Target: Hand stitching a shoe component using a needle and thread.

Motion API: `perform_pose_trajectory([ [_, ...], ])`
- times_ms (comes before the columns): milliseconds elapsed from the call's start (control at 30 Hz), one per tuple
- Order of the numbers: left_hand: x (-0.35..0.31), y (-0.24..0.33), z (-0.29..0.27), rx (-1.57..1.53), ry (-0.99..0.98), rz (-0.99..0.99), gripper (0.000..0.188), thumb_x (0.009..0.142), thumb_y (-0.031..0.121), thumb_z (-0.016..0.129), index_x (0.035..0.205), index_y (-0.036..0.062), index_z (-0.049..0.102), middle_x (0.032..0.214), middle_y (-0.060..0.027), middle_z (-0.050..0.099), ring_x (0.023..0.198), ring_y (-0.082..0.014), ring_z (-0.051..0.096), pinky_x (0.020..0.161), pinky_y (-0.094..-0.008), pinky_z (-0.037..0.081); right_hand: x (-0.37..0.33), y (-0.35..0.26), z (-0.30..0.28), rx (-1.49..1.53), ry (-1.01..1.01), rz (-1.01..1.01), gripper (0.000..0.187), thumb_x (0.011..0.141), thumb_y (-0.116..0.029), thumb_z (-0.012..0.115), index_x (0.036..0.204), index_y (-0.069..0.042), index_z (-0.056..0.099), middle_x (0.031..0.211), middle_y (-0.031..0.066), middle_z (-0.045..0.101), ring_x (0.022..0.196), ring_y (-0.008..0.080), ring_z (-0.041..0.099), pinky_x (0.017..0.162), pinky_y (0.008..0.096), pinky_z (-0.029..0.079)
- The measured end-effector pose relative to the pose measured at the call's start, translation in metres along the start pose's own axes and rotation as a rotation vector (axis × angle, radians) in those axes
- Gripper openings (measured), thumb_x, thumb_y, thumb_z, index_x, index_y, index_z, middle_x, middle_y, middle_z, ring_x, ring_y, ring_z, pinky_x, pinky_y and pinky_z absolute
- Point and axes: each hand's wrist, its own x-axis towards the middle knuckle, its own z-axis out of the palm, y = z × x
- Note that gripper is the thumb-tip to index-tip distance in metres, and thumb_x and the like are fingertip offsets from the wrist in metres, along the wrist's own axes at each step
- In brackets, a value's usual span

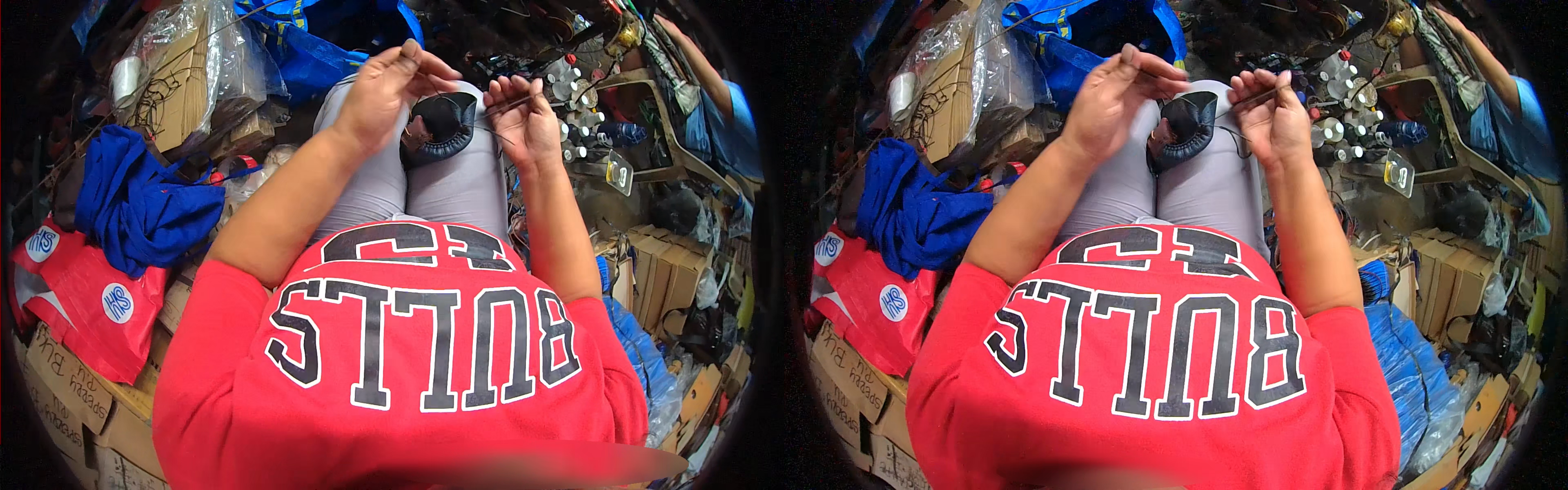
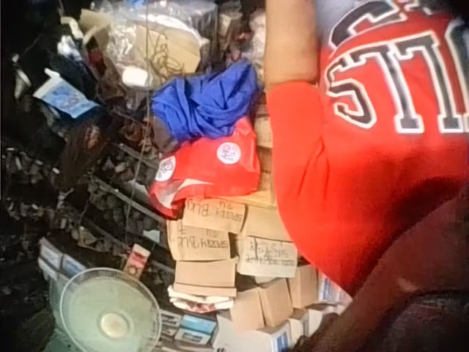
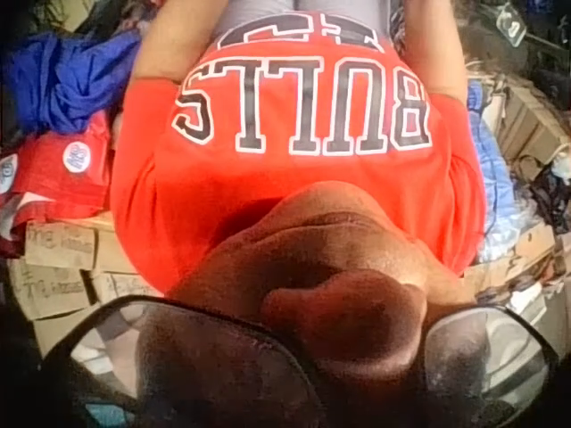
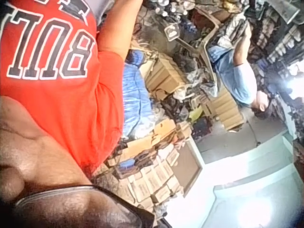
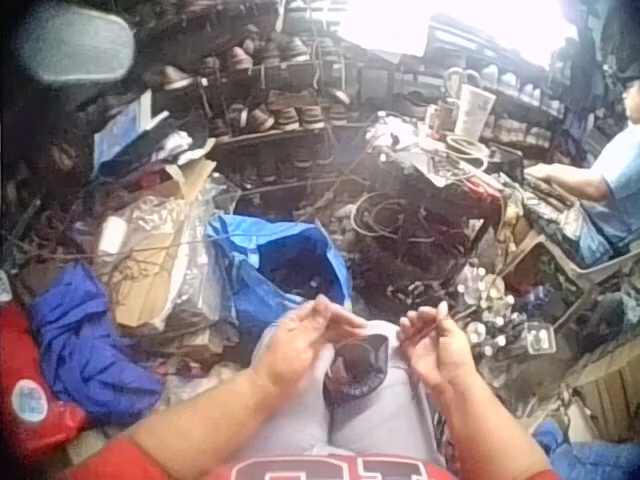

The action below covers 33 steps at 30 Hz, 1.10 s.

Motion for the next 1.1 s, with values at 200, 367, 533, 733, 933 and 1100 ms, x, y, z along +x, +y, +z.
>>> perform_pose_trajectory([
  [200, 0.009, -0.008, 0.003, -0.441, 0.100, -0.286, 0.046, 0.099, 0.039, 0.036, 0.062, 0.0125, 0.039, 0.055, 0.0008, 0.035, 0.049, -0.0118, 0.031, 0.060, -0.0300, 0.037, -0.024, -0.008, 0.002, 0.158, -0.069, 0.239, 0.045, 0.099, -0.036, 0.037, 0.060, -0.013, 0.036, 0.052, -0.0029, 0.028, 0.045, 0.0105, 0.024, 0.053, 0.0268, 0.026],
  [367, 0.010, -0.003, -0.001, -0.348, 0.121, -0.379, 0.048, 0.100, 0.036, 0.038, 0.057, 0.0156, 0.030, 0.049, 0.0032, 0.026, 0.044, -0.0102, 0.022, 0.057, -0.0290, 0.034, -0.037, -0.014, 0.005, 0.038, -0.060, 0.189, 0.045, 0.099, -0.034, 0.038, 0.060, -0.013, 0.036, 0.051, -0.0032, 0.028, 0.045, 0.0102, 0.023, 0.052, 0.0270, 0.026],
  [533, 0.011, 0.003, -0.006, -0.329, 0.200, -0.416, 0.048, 0.099, 0.036, 0.040, 0.057, 0.0159, 0.030, 0.048, 0.0038, 0.025, 0.042, -0.0094, 0.021, 0.056, -0.0291, 0.033, -0.045, -0.022, 0.003, -0.034, -0.011, 0.171, 0.045, 0.098, -0.035, 0.041, 0.058, -0.014, 0.035, 0.050, -0.0040, 0.027, 0.044, 0.0098, 0.023, 0.054, 0.0281, 0.028],
  [733, 0.013, -0.005, -0.004, -0.293, 0.189, -0.326, 0.046, 0.097, 0.034, 0.044, 0.056, 0.0164, 0.031, 0.048, 0.0043, 0.024, 0.040, -0.0088, 0.022, 0.049, -0.0262, 0.030, -0.045, -0.020, 0.010, -0.118, -0.076, 0.170, 0.045, 0.098, -0.034, 0.043, 0.058, -0.015, 0.035, 0.049, -0.0047, 0.026, 0.044, 0.0097, 0.021, 0.051, 0.0265, 0.026],
  [933, -0.001, -0.005, -0.022, -0.354, 0.141, -0.217, 0.042, 0.098, 0.034, 0.043, 0.064, 0.0104, 0.045, 0.058, -0.0020, 0.044, 0.053, -0.0152, 0.046, 0.075, -0.0380, 0.046, -0.044, -0.009, -0.017, -0.036, -0.004, 0.077, 0.042, 0.098, -0.035, 0.041, 0.063, -0.014, 0.038, 0.053, -0.0044, 0.030, 0.047, 0.0105, 0.027, 0.061, 0.0296, 0.035],
  [1100, -0.028, 0.063, -0.119, 1.086, 0.031, -0.319, 0.032, 0.084, 0.022, 0.064, 0.112, 0.0073, 0.065, 0.098, -0.0040, 0.066, 0.094, -0.0154, 0.059, 0.087, -0.0289, 0.046, -0.052, -0.065, -0.084, -1.097, 0.125, 0.231, 0.045, 0.083, -0.028, 0.068, 0.118, -0.003, 0.055, 0.115, 0.0153, 0.058, 0.108, 0.0259, 0.056, 0.098, 0.0444, 0.039],
])
